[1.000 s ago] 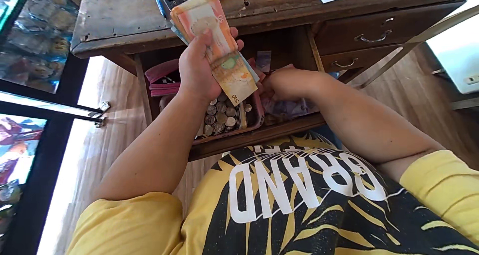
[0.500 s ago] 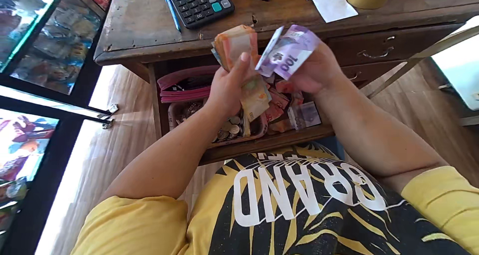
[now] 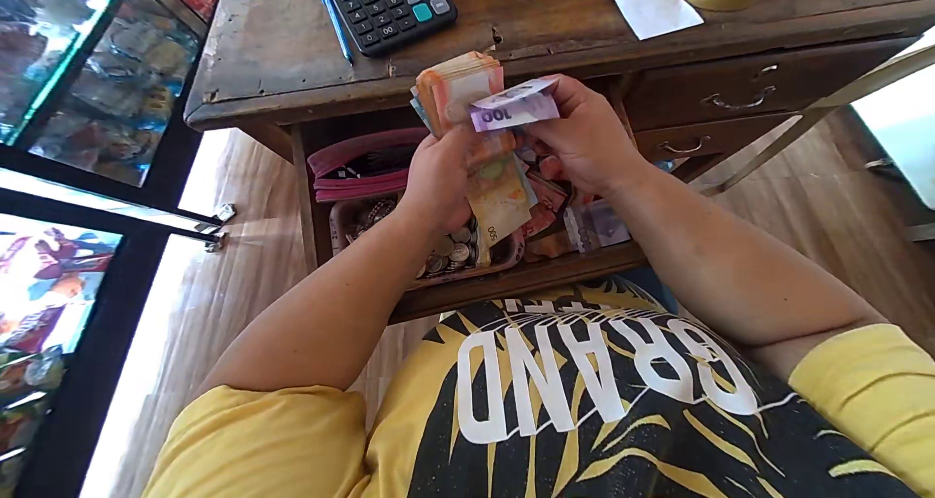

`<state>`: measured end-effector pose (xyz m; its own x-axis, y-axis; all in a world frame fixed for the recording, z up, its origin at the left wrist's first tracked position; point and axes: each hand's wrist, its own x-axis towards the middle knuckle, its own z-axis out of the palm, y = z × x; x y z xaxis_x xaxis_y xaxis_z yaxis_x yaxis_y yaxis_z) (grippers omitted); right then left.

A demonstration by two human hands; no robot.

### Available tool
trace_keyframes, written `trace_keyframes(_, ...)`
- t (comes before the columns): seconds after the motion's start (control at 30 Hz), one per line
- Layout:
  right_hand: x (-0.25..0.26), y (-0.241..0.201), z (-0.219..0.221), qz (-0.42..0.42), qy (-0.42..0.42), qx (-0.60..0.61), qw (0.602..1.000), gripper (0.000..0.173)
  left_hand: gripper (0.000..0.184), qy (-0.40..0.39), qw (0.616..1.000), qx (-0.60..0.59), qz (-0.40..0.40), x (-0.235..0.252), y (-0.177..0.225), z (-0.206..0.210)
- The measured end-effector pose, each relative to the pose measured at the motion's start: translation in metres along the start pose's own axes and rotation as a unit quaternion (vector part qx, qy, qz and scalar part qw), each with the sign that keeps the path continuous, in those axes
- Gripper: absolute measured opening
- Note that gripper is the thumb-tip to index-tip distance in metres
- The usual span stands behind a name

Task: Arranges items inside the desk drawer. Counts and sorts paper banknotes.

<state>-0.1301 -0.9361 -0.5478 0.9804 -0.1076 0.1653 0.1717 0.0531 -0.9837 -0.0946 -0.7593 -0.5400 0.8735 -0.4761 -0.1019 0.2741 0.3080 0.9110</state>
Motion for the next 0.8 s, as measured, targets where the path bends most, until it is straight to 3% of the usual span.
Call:
trace_keyframes(0.13,-0.001,-0.001,-0.006,-0.048,-0.031,-0.149,0.987,0.023,0.049,-0.042,0.999,0.0,-0.022,-0.001,-0.001,0.001)
trace_keyframes(0.23,-0.002,-0.001,-0.008,-0.068,-0.039,-0.145,0.986,0.018,0.063,-0.055,0.998,0.027,-0.013,0.0,-0.002,0.006)
trace_keyframes(0.43,-0.01,-0.012,0.001,-0.033,-0.04,-0.174,0.983,0.019,0.063,-0.093,0.992,0.078,0.025,-0.003,-0.007,0.004)
trace_keyframes(0.6,-0.011,-0.013,0.005,-0.03,-0.045,-0.253,0.966,0.021,0.049,-0.085,0.994,0.068,0.016,-0.005,-0.012,0.005)
trace_keyframes(0.8,-0.014,-0.003,0.002,-0.121,-0.065,-0.334,0.933,0.023,0.064,-0.116,0.992,0.024,0.031,-0.002,-0.008,0.002)
